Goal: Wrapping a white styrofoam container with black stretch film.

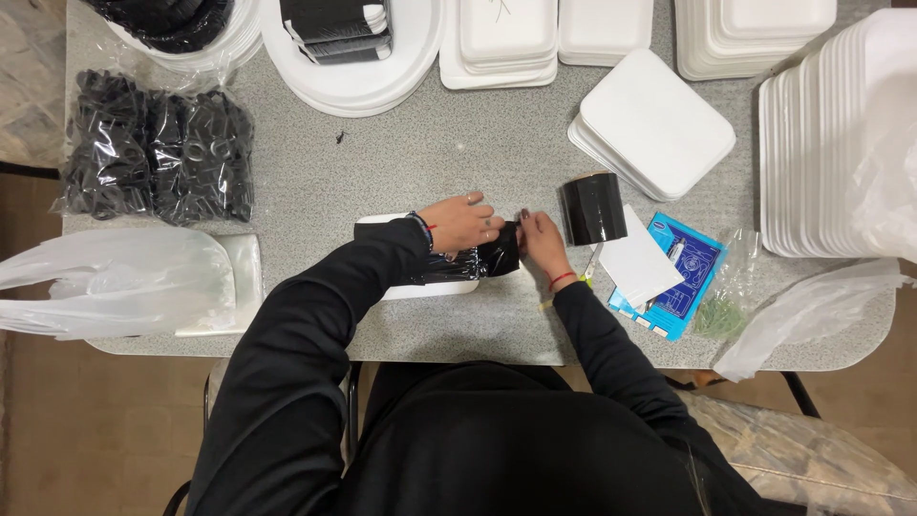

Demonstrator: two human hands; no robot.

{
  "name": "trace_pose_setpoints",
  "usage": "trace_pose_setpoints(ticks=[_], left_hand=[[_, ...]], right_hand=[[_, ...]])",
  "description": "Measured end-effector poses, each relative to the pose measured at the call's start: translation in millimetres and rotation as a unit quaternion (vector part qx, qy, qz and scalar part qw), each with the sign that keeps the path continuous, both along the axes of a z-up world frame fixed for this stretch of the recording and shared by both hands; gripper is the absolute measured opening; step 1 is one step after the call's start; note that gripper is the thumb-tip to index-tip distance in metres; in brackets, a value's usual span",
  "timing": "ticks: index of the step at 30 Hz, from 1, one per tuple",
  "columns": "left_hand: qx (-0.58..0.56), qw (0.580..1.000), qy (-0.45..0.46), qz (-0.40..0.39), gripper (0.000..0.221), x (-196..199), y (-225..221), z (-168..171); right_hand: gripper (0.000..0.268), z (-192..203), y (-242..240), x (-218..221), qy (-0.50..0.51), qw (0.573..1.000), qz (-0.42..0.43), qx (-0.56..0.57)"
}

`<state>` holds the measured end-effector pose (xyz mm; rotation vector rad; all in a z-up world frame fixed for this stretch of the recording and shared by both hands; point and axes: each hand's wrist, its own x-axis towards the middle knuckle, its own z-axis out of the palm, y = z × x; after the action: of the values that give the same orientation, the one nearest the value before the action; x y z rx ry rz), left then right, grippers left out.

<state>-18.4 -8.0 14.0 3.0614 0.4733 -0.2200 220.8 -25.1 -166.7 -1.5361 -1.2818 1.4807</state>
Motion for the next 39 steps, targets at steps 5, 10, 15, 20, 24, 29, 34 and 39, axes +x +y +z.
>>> trace_pose_setpoints(ticks=[5, 10, 15, 20, 24, 29, 34, 39], left_hand=[[0.033, 0.991, -0.056, 0.116, 0.055, -17, -12, -26], [-0.017, 0.968, -0.053, 0.244, 0.076, -32, -46, 3], [0.018, 0.93, -0.166, 0.329, 0.05, -47, -89, -50], [0.022, 0.896, -0.223, 0.383, 0.049, -37, -115, -61], [-0.041, 0.872, -0.256, 0.416, 0.057, -33, -120, -51], [-0.05, 0.872, -0.239, 0.424, 0.059, -33, -120, -51], [-0.045, 0.874, -0.226, 0.428, 0.057, -33, -120, -55], [-0.036, 0.879, -0.204, 0.429, 0.057, -32, -120, -56]], right_hand=[[0.054, 37, -15, -15, -0.043, 0.996, -0.067, -0.043], [0.059, 64, -26, -33, -0.132, 0.987, -0.096, -0.006], [0.049, 66, -28, -48, -0.153, 0.977, -0.137, 0.053], [0.041, 59, -31, -54, -0.141, 0.972, -0.158, 0.104], [0.032, 42, -32, -55, -0.047, 0.974, -0.156, 0.159], [0.029, 35, -34, -63, 0.065, 0.978, -0.167, 0.108], [0.025, 44, -35, -80, 0.136, 0.975, -0.159, 0.08], [0.028, 45, -38, -98, 0.105, 0.98, -0.106, 0.133]])
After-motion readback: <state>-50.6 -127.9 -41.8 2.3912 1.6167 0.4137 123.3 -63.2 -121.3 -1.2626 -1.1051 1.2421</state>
